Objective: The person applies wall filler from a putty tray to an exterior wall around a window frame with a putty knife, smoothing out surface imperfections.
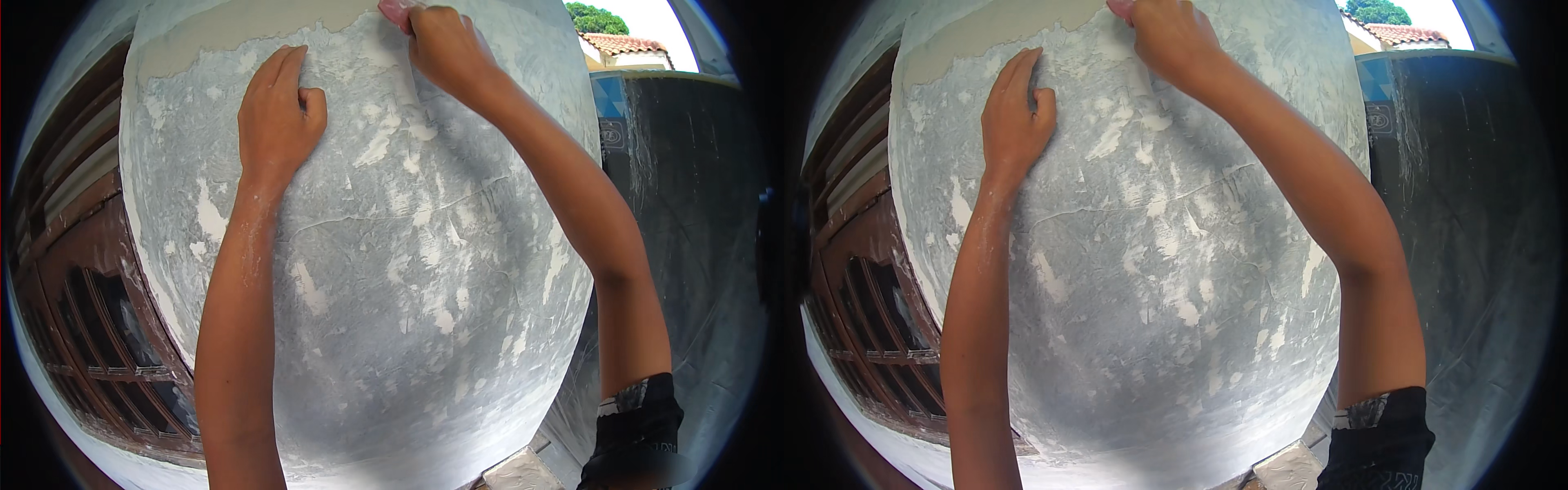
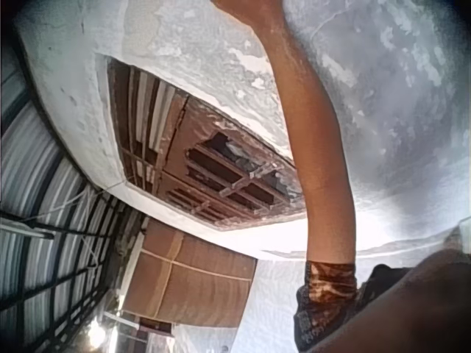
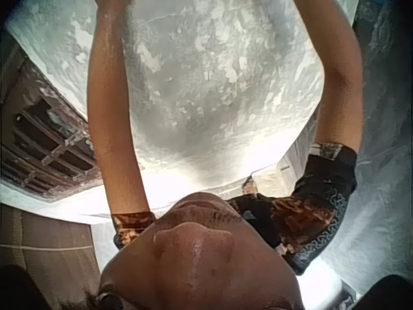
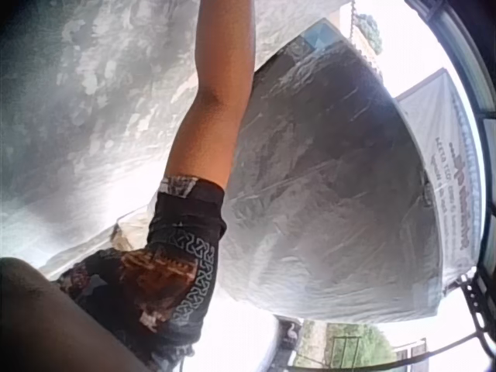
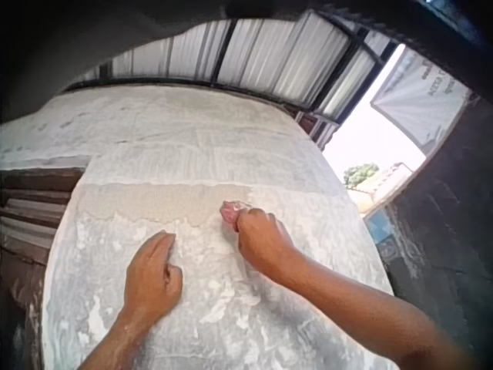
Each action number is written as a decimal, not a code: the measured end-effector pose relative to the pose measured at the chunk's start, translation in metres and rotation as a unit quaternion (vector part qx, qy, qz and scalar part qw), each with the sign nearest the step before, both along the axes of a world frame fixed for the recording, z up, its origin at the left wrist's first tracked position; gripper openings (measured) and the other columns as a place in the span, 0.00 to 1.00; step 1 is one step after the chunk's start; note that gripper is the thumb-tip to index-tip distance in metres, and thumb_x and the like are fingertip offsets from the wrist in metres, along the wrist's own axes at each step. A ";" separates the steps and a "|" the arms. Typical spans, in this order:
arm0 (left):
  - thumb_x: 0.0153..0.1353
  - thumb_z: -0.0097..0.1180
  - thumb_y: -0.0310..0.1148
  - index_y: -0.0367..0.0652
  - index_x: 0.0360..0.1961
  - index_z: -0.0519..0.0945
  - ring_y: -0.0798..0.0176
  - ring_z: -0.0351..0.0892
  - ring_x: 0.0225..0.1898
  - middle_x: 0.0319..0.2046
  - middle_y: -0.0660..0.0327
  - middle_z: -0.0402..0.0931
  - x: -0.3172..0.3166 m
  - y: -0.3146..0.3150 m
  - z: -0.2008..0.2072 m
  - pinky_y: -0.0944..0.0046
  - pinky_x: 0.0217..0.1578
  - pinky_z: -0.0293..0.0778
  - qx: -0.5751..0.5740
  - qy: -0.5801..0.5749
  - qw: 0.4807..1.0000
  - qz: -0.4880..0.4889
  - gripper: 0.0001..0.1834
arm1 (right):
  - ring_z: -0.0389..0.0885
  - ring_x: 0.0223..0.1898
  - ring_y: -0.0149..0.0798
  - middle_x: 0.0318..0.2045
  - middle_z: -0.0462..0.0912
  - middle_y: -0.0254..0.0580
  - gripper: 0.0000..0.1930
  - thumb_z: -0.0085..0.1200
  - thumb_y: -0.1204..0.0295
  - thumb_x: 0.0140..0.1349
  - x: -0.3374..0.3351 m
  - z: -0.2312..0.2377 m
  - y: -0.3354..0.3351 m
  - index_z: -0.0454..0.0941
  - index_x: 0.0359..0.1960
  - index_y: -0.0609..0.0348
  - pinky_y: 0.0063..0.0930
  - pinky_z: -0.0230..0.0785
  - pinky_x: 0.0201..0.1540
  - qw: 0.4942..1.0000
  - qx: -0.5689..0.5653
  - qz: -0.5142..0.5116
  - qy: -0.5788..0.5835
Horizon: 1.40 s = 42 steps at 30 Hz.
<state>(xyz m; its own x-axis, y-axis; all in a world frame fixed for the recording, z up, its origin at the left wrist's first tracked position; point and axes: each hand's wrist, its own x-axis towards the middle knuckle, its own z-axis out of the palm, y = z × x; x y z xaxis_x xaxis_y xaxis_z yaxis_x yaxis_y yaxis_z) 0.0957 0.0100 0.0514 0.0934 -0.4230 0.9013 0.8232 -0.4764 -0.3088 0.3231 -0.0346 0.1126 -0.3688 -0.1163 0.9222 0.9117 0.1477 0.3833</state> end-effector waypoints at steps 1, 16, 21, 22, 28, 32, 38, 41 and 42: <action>0.58 0.48 0.28 0.38 0.60 0.78 0.45 0.75 0.62 0.61 0.48 0.76 0.005 0.000 0.000 0.52 0.63 0.70 -0.003 0.001 1.000 -0.010 0.26 | 0.84 0.44 0.60 0.45 0.83 0.60 0.12 0.47 0.73 0.67 0.008 0.025 0.004 0.81 0.45 0.64 0.49 0.77 0.46 0.996 0.053 0.078 -0.002; 0.59 0.47 0.28 0.38 0.60 0.77 0.44 0.75 0.62 0.61 0.47 0.76 0.006 -0.001 0.000 0.52 0.63 0.71 -0.003 0.004 1.000 -0.013 0.26 | 0.84 0.46 0.58 0.48 0.84 0.55 0.14 0.41 0.69 0.74 -0.006 0.039 -0.005 0.80 0.49 0.59 0.49 0.77 0.48 0.993 0.064 0.094 0.027; 0.59 0.48 0.28 0.38 0.60 0.77 0.44 0.76 0.62 0.61 0.47 0.76 0.003 0.002 0.001 0.52 0.63 0.71 0.001 0.006 1.000 -0.011 0.26 | 0.86 0.39 0.59 0.37 0.85 0.61 0.08 0.50 0.80 0.60 -0.007 0.027 0.004 0.81 0.36 0.68 0.49 0.80 0.42 0.999 -0.010 0.043 0.022; 0.59 0.48 0.28 0.38 0.60 0.77 0.44 0.76 0.62 0.61 0.47 0.76 0.002 0.002 0.000 0.52 0.63 0.71 -0.002 0.004 1.000 -0.014 0.26 | 0.86 0.39 0.59 0.36 0.85 0.61 0.08 0.50 0.80 0.61 -0.009 0.010 0.010 0.81 0.37 0.68 0.50 0.80 0.42 0.999 -0.008 -0.042 0.004; 0.59 0.48 0.28 0.38 0.60 0.77 0.45 0.75 0.62 0.61 0.47 0.76 -0.004 -0.002 -0.002 0.52 0.63 0.70 -0.005 0.001 1.000 -0.007 0.26 | 0.86 0.39 0.61 0.36 0.84 0.62 0.07 0.52 0.82 0.57 -0.035 -0.004 -0.012 0.82 0.35 0.68 0.49 0.81 0.43 0.999 -0.019 0.036 0.009; 0.59 0.48 0.28 0.38 0.60 0.77 0.45 0.75 0.62 0.61 0.47 0.76 0.006 0.002 0.000 0.52 0.63 0.70 -0.001 0.002 1.000 -0.010 0.26 | 0.84 0.46 0.56 0.46 0.85 0.52 0.13 0.42 0.70 0.73 -0.013 0.057 0.016 0.80 0.48 0.58 0.49 0.78 0.47 0.995 0.076 0.056 0.008; 0.59 0.48 0.28 0.38 0.60 0.78 0.45 0.76 0.62 0.61 0.47 0.76 -0.002 0.000 0.000 0.52 0.63 0.71 -0.002 0.006 1.000 -0.009 0.26 | 0.87 0.40 0.53 0.37 0.86 0.52 0.15 0.53 0.82 0.58 -0.039 -0.033 0.005 0.80 0.47 0.57 0.44 0.82 0.42 0.996 0.053 0.010 -0.077; 0.59 0.48 0.28 0.38 0.60 0.78 0.45 0.76 0.62 0.61 0.47 0.76 -0.004 0.001 -0.002 0.52 0.63 0.71 -0.001 0.008 1.000 -0.007 0.26 | 0.87 0.40 0.55 0.37 0.85 0.55 0.10 0.53 0.83 0.57 -0.045 -0.013 -0.007 0.81 0.40 0.61 0.47 0.81 0.41 0.999 0.017 0.034 -0.020; 0.59 0.48 0.28 0.38 0.60 0.78 0.45 0.76 0.62 0.61 0.47 0.76 0.000 0.000 -0.001 0.53 0.63 0.71 -0.001 0.003 1.000 -0.011 0.26 | 0.86 0.39 0.59 0.37 0.85 0.59 0.08 0.53 0.84 0.56 -0.038 0.002 -0.009 0.81 0.36 0.66 0.49 0.80 0.41 0.994 0.045 0.098 -0.005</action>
<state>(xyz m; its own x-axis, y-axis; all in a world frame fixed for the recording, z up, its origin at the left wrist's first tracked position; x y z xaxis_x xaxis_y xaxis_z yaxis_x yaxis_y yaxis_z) 0.0960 0.0096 0.0503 0.0904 -0.4226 0.9018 0.8108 -0.4946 -0.3131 0.2852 -0.0438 0.1141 -0.3405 -0.2693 0.9009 0.8643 0.2875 0.4126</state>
